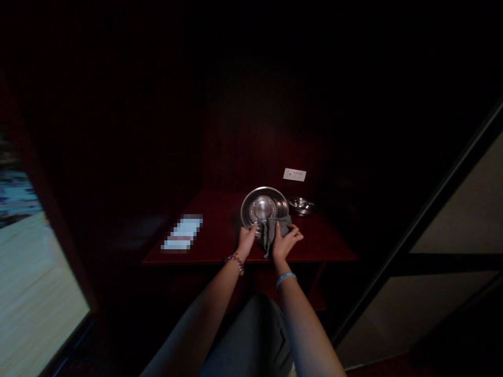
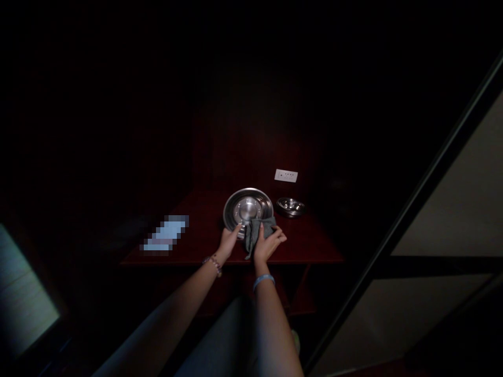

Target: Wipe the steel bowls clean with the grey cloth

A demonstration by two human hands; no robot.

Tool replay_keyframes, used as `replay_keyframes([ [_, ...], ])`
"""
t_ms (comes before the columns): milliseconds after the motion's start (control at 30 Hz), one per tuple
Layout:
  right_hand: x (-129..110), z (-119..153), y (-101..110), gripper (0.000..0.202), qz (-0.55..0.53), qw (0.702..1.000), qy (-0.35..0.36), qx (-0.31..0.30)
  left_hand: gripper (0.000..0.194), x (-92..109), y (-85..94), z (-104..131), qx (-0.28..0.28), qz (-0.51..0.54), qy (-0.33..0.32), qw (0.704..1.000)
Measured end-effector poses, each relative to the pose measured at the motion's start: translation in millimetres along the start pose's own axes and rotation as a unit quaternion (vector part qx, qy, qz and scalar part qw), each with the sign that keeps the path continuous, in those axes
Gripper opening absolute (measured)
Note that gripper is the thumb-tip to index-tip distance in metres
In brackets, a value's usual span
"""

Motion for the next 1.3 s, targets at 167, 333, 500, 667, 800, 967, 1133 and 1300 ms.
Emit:
replay_keyframes([
  [167, 4.6, -0.4, -2.1, 0.044, -0.055, 0.997, -0.041, -0.025, 0.033, 1.5, -0.2, 0.7, 0.002, -0.005, -0.003, 1.0],
  [333, 10.4, -0.2, -6.9, 0.042, -0.082, 0.991, -0.081, -0.064, 0.026, 0.0, -0.6, -0.4, -0.001, -0.005, -0.006, 1.0],
  [500, 12.2, 0.9, -12.6, 0.044, -0.055, 0.983, -0.077, -0.155, 0.023, -4.6, 0.5, -1.4, 0.006, -0.035, -0.025, 0.999],
  [667, 15.5, -0.2, -18.9, 0.048, -0.106, 0.959, -0.129, -0.231, 0.029, -6.6, -0.8, -0.3, -0.002, -0.015, 0.001, 1.0],
  [800, 22.6, -1.7, -24.3, 0.062, -0.159, 0.947, -0.147, -0.237, 0.03, -4.0, -2.5, 1.9, -0.011, -0.01, 0.015, 1.0],
  [967, 31.9, -3.8, -28.7, 0.055, -0.185, 0.943, -0.158, -0.227, 0.024, -0.8, -2.6, 3.2, -0.018, -0.033, 0.018, 0.999],
  [1133, 34.1, -6.0, -30.4, 0.046, -0.186, 0.94, -0.163, -0.234, 0.027, -0.1, -2.3, 0.8, -0.011, -0.024, 0.002, 1.0],
  [1300, 37.4, -8.9, -29.4, 0.048, -0.224, 0.935, -0.185, -0.203, 0.039, 5.2, -9.4, 5.4, -0.089, 0.004, -0.027, 0.996],
])
Point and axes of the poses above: each hand's wrist, its own z-axis away from the middle knuckle, its own y-axis out of the back of the hand, x = y × z, the point moved 2 cm from there along -z, towards the middle knuckle, and after that the axes turned 12 degrees about x, right-handed, at the moved point
